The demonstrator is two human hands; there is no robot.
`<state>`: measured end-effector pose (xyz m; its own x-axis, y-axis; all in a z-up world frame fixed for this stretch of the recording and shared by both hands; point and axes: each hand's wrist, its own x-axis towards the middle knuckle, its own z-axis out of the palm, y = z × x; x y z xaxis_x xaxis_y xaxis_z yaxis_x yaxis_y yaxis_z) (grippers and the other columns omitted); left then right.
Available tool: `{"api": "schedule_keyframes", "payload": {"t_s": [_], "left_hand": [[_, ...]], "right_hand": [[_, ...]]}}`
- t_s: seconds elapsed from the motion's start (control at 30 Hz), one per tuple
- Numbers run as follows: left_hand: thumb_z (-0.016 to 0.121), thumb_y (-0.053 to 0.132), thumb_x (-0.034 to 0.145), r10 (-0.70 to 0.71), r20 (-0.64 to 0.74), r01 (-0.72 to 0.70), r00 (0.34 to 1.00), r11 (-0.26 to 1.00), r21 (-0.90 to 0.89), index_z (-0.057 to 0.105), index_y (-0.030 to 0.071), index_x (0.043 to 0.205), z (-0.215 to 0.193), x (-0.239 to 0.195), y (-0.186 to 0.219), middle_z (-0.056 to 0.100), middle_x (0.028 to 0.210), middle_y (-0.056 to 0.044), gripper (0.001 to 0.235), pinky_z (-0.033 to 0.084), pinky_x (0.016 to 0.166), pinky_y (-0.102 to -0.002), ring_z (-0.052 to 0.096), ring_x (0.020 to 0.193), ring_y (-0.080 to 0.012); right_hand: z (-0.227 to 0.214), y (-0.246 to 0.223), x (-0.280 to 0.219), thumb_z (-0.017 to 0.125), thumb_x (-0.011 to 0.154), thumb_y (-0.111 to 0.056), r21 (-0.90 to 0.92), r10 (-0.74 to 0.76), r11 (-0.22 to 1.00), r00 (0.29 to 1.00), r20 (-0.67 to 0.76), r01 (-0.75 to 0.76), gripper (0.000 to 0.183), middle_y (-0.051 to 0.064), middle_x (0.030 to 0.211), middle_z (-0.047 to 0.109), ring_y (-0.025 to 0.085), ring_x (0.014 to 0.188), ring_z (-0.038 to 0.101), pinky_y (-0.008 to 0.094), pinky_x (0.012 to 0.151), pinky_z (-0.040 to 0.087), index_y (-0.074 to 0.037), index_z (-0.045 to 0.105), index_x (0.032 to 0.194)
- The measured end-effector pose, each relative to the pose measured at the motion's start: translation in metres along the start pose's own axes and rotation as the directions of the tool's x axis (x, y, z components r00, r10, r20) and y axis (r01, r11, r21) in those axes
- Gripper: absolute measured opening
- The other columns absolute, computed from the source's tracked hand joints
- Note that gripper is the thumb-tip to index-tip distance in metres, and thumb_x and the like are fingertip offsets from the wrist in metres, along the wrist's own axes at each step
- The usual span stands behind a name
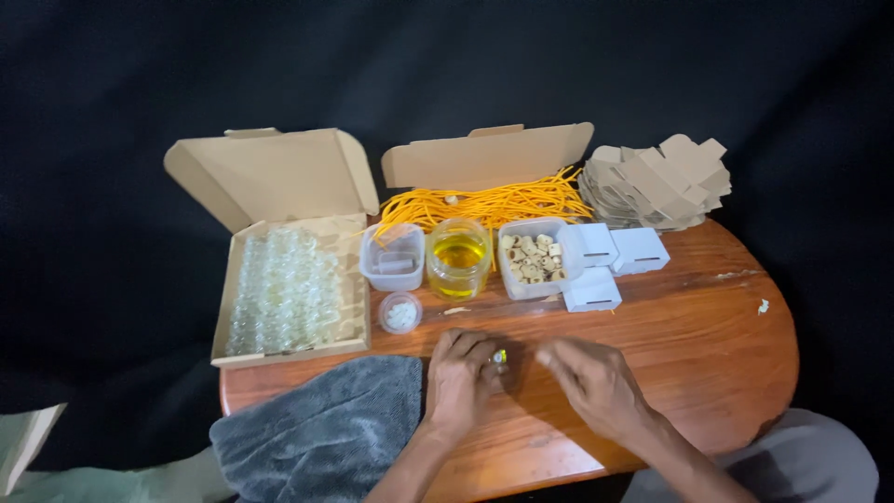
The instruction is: Assembling small perfume bottles by attaching caps with strings and folding cardboard packaging boxes.
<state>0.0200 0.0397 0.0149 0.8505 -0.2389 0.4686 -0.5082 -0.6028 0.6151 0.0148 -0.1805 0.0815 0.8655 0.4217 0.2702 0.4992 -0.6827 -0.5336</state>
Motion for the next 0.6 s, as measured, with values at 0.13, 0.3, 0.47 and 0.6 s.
{"api": "schedule_keyframes", "payload": {"t_s": [0.13,0.3,0.47,0.6], "left_hand": [[0.069,0.009,0.079,-0.065,0.010,0.065,0.998,0.998,-0.001,0.071,0.006,0.098,0.014,-0.006,-0.017,0.070,0.105,-0.009,0.019,0.045,0.086,-0.043,0.056,0.094,-0.0321],[0.087,0.015,0.066,-0.105,-0.029,0.105,0.994,0.994,0.000,0.074,0.014,0.111,0.017,-0.006,-0.018,0.073,0.107,-0.002,0.047,0.044,0.091,-0.036,0.060,0.097,-0.0258],[0.092,0.026,0.063,-0.134,-0.046,0.135,0.990,0.991,0.011,0.075,0.017,0.108,0.030,-0.008,-0.031,0.074,0.105,-0.002,0.049,0.044,0.091,-0.038,0.062,0.098,-0.0264],[0.091,0.026,0.064,-0.168,-0.019,0.168,0.986,0.986,0.019,0.075,0.016,0.106,0.029,-0.008,-0.030,0.074,0.105,-0.002,0.046,0.042,0.091,-0.038,0.062,0.097,-0.0264]], "right_hand": [[-0.006,-0.010,0.033,0.045,0.099,-0.005,0.053,0.015,0.999,0.996,-0.092,-0.010,0.026,0.009,0.103,0.066,0.030,0.094,0.062,0.040,0.083,0.048,-0.010,0.061,0.119],[-0.028,0.029,0.095,0.052,0.093,0.002,-0.187,-0.029,0.982,0.988,-0.153,0.000,0.034,0.014,0.117,0.071,0.034,0.103,0.068,0.046,0.081,0.052,-0.003,0.071,0.121],[-0.027,0.052,0.149,0.060,0.089,-0.009,-0.421,0.163,0.904,0.970,0.179,-0.074,0.036,0.018,0.113,0.075,0.037,0.099,0.070,0.051,0.083,0.054,-0.012,0.074,0.122],[-0.013,0.061,0.165,0.074,0.089,-0.013,-0.542,0.187,0.840,0.930,0.315,0.014,0.027,0.013,0.106,0.078,0.036,0.103,0.072,0.053,0.088,0.056,-0.012,0.076,0.117]]}}
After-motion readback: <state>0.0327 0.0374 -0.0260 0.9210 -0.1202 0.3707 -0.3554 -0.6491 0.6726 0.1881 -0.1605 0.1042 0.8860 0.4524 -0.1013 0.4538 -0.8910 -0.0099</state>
